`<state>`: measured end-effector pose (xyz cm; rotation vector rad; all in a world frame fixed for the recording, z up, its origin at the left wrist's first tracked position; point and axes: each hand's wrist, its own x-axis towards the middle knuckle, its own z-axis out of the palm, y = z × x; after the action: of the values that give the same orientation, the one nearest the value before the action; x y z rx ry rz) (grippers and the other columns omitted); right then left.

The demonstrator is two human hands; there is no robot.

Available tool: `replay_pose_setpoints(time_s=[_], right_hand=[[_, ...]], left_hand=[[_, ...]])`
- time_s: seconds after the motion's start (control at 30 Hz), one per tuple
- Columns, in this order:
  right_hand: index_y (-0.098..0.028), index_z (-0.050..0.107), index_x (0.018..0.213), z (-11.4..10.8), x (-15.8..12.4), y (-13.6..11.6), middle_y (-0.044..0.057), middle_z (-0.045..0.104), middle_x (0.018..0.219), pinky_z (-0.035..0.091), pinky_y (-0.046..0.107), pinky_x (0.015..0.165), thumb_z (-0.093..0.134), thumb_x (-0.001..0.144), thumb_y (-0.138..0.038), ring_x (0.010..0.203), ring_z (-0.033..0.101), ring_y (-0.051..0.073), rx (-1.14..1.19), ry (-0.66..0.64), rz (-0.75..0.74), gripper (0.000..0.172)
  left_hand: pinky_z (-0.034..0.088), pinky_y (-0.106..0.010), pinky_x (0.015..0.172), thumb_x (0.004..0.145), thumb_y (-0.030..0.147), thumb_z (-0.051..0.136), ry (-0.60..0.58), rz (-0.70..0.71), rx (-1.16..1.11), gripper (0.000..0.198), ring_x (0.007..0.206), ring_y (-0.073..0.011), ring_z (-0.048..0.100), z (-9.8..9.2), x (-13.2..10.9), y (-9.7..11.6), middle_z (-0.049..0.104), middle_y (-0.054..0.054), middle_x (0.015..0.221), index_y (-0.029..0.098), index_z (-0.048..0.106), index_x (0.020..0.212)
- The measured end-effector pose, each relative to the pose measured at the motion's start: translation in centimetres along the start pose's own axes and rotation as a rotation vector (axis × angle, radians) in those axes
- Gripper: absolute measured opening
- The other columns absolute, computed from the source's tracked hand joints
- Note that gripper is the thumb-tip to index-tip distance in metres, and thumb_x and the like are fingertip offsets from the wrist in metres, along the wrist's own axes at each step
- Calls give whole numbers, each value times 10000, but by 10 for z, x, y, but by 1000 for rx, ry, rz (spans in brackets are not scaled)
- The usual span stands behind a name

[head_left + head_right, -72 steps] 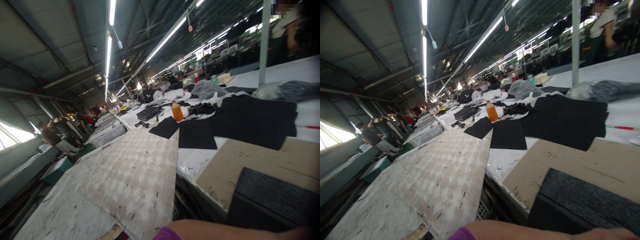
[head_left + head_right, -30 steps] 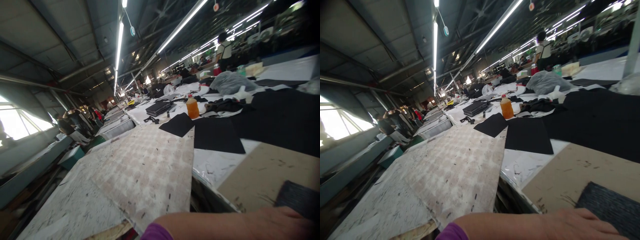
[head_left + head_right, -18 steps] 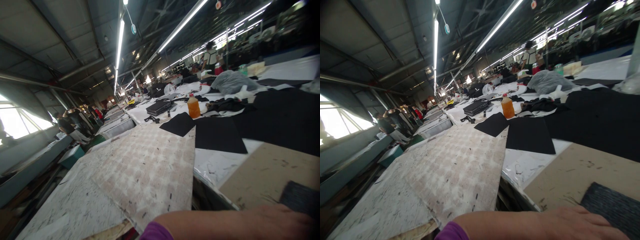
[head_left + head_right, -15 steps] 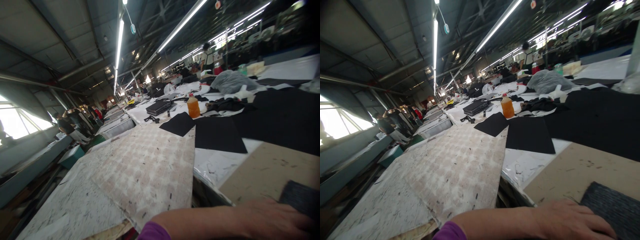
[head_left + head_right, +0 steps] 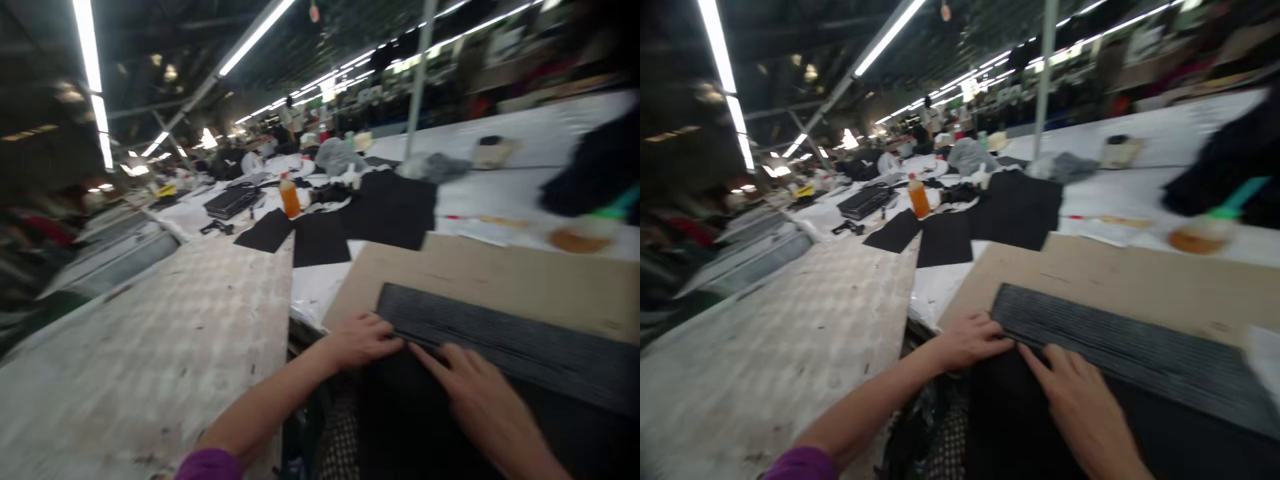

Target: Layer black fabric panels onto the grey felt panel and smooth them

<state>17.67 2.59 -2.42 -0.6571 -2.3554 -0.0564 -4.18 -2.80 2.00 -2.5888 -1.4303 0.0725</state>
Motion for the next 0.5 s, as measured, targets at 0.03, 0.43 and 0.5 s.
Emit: replay_pose_setpoints(time_s=[0.03,0.43,0.5], right_hand=[[-259,645,1217,-6,-2,2,108,612,981,503,347,776,479,851,36,866,576,208,-19,-120,-2,499],[-170,550,1354,4,5,-12,104,565,1101,458,362,895,474,933,-52,1012,487,228,18,-272,134,443],[-190,540,1371,2,7,-11,99,561,1087,453,357,880,467,941,-61,996,482,227,21,-285,135,455]], left_hand=[[480,-382,874,1017,273,405,46,-9,-47,366,985,-221,539,5,1,0,586,-118,1102,213,562,1342],[511,-288,861,1015,258,458,302,-304,-748,242,963,-165,590,33,-16,-16,616,-43,996,216,680,1103],[504,-292,875,1021,268,451,303,-310,-736,251,972,-164,584,34,-17,-17,609,-44,1011,222,676,1121]])
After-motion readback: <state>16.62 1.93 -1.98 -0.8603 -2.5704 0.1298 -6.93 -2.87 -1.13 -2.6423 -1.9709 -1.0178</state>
